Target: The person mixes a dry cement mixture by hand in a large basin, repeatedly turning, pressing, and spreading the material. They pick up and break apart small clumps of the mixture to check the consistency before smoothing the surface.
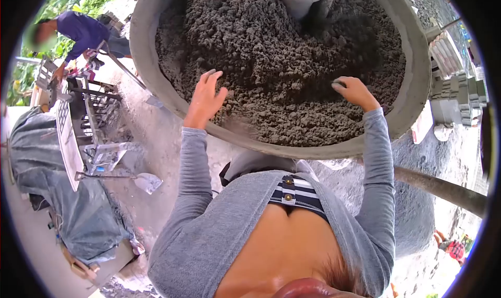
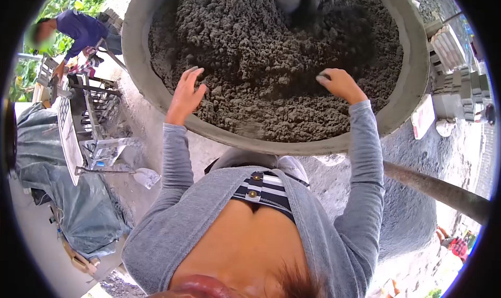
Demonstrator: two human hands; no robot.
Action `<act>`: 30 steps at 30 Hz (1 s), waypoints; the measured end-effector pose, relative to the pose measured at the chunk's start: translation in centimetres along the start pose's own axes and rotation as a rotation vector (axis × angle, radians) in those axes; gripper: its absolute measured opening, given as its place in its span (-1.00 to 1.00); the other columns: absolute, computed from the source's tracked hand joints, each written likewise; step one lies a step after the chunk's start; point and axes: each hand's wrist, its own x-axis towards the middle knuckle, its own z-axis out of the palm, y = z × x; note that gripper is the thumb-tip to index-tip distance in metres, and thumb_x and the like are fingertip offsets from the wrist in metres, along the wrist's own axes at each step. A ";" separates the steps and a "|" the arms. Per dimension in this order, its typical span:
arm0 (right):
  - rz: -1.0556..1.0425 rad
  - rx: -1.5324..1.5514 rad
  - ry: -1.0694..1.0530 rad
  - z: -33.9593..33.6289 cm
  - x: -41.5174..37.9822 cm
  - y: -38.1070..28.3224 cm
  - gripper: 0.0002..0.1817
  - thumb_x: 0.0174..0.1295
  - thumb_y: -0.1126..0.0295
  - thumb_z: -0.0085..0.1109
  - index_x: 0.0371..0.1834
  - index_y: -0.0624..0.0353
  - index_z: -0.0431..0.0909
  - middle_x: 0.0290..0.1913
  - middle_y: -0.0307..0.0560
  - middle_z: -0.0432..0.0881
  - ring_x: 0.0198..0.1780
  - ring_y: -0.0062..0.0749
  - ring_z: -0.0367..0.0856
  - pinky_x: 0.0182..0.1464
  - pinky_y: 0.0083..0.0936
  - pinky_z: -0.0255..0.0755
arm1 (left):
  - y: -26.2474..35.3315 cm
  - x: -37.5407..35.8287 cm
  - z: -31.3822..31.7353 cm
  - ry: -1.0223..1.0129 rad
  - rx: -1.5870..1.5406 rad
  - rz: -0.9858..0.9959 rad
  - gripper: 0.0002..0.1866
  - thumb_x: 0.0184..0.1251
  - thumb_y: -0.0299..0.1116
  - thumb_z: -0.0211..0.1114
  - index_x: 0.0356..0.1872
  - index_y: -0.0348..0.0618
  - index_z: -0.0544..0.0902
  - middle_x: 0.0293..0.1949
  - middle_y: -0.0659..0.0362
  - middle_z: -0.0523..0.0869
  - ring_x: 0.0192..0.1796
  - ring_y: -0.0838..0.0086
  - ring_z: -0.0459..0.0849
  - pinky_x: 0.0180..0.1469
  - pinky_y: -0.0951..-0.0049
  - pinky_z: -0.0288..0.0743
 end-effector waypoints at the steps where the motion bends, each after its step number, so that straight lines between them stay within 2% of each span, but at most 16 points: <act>1: 0.005 0.010 0.004 0.1 -0.1 -0.8 -0.58 0.27 0.18 0.13 0.03 0.29 0.57 -0.13 0.15 0.68 -0.09 0.06 0.63 -0.01 -0.26 0.48 | -0.1 0.0 0.1 0.002 0.000 -0.006 -0.53 0.21 -0.35 0.20 0.18 -0.22 0.48 0.25 -0.11 0.44 0.27 0.00 0.42 0.31 0.19 0.32; 3: -0.100 0.105 -0.024 0.4 -0.4 -2.1 -0.58 0.27 0.15 0.13 0.01 0.29 0.58 -0.13 0.18 0.68 -0.07 0.07 0.63 -0.01 -0.24 0.48 | 0.1 0.1 -0.2 -0.011 -0.011 -0.012 -0.52 0.21 -0.35 0.20 0.18 -0.21 0.48 0.25 -0.10 0.44 0.28 0.02 0.42 0.31 0.20 0.32; 6: -0.093 0.043 -0.135 0.6 -0.9 -3.4 -0.57 0.27 0.15 0.14 0.01 0.29 0.58 -0.11 0.20 0.67 -0.06 0.08 0.62 0.00 -0.20 0.47 | 0.4 0.2 -0.4 -0.014 -0.017 -0.052 -0.52 0.21 -0.36 0.20 0.20 -0.19 0.47 0.25 -0.07 0.44 0.29 0.04 0.42 0.31 0.22 0.33; 9: -0.089 0.014 -0.145 0.8 -0.9 -3.4 -0.56 0.27 0.15 0.14 0.02 0.31 0.58 -0.08 0.22 0.66 -0.04 0.10 0.62 0.03 -0.17 0.47 | 0.7 0.3 -0.6 0.017 0.008 -0.062 -0.53 0.21 -0.38 0.20 0.19 -0.18 0.48 0.24 -0.06 0.45 0.28 0.04 0.42 0.30 0.22 0.33; 11: -0.032 -0.047 -0.161 0.4 -1.1 -3.8 -0.56 0.27 0.15 0.13 0.02 0.32 0.57 -0.07 0.22 0.66 -0.03 0.12 0.61 0.04 -0.15 0.46 | 0.4 0.2 -0.4 0.118 0.011 0.037 -0.53 0.21 -0.40 0.21 0.18 -0.19 0.48 0.21 -0.06 0.47 0.27 0.05 0.43 0.29 0.22 0.34; 14: -0.116 -0.136 -0.133 0.8 -1.2 -3.1 -0.56 0.27 0.15 0.13 0.02 0.32 0.58 -0.06 0.23 0.65 -0.01 0.13 0.59 0.05 -0.14 0.46 | 0.1 0.6 -0.4 0.219 0.035 0.050 -0.53 0.20 -0.41 0.21 0.18 -0.21 0.47 0.19 -0.08 0.47 0.26 0.05 0.44 0.28 0.22 0.35; 15: -0.084 -0.096 -0.167 0.5 -1.3 -3.4 -0.55 0.26 0.14 0.14 0.01 0.32 0.58 -0.06 0.23 0.65 0.01 0.13 0.58 0.05 -0.14 0.45 | 0.1 0.5 -0.5 0.226 0.065 0.059 -0.53 0.23 -0.38 0.19 0.20 -0.21 0.46 0.20 -0.07 0.46 0.26 0.06 0.43 0.26 0.20 0.36; 20: -0.101 -0.053 -0.161 1.2 -1.0 -2.8 -0.54 0.27 0.14 0.14 0.04 0.33 0.56 -0.04 0.22 0.65 0.00 0.13 0.60 0.06 -0.17 0.45 | 1.3 0.2 -0.9 0.185 0.019 -0.067 -0.54 0.28 -0.33 0.16 0.21 -0.17 0.46 0.27 -0.01 0.40 0.28 0.10 0.42 0.25 0.16 0.38; 23: -0.050 -0.055 -0.210 1.2 -0.8 -3.4 -0.54 0.28 0.13 0.13 0.05 0.33 0.56 -0.03 0.21 0.64 0.02 0.12 0.59 0.07 -0.18 0.44 | 0.9 0.2 -1.1 0.188 0.012 -0.055 -0.53 0.26 -0.34 0.17 0.22 -0.17 0.46 0.25 -0.03 0.42 0.28 0.09 0.42 0.25 0.17 0.37; 25: 0.017 -0.054 -0.217 0.9 -0.6 -3.1 -0.52 0.28 0.10 0.14 0.03 0.32 0.57 -0.02 0.23 0.64 0.03 0.13 0.58 0.08 -0.16 0.44 | 0.7 0.3 -0.5 0.208 0.048 0.020 -0.53 0.23 -0.36 0.18 0.21 -0.17 0.47 0.23 -0.04 0.44 0.28 0.08 0.42 0.26 0.18 0.35; 27: -0.082 -0.060 -0.205 1.8 -0.6 -1.6 -0.51 0.29 0.07 0.12 0.03 0.31 0.57 -0.03 0.24 0.64 0.04 0.13 0.58 0.07 -0.15 0.44 | 0.8 0.4 -0.3 0.195 0.053 0.027 -0.54 0.20 -0.38 0.19 0.17 -0.19 0.50 0.21 -0.05 0.47 0.28 0.09 0.41 0.28 0.20 0.33; 30: -0.035 -0.057 -0.181 2.5 -0.1 -0.9 -0.47 0.30 0.02 0.10 0.07 0.30 0.55 0.01 0.25 0.61 0.09 0.12 0.55 0.12 -0.16 0.42 | 0.6 0.4 -0.5 0.160 0.072 0.075 -0.54 0.22 -0.42 0.18 0.19 -0.21 0.48 0.22 -0.06 0.45 0.28 0.08 0.40 0.29 0.20 0.31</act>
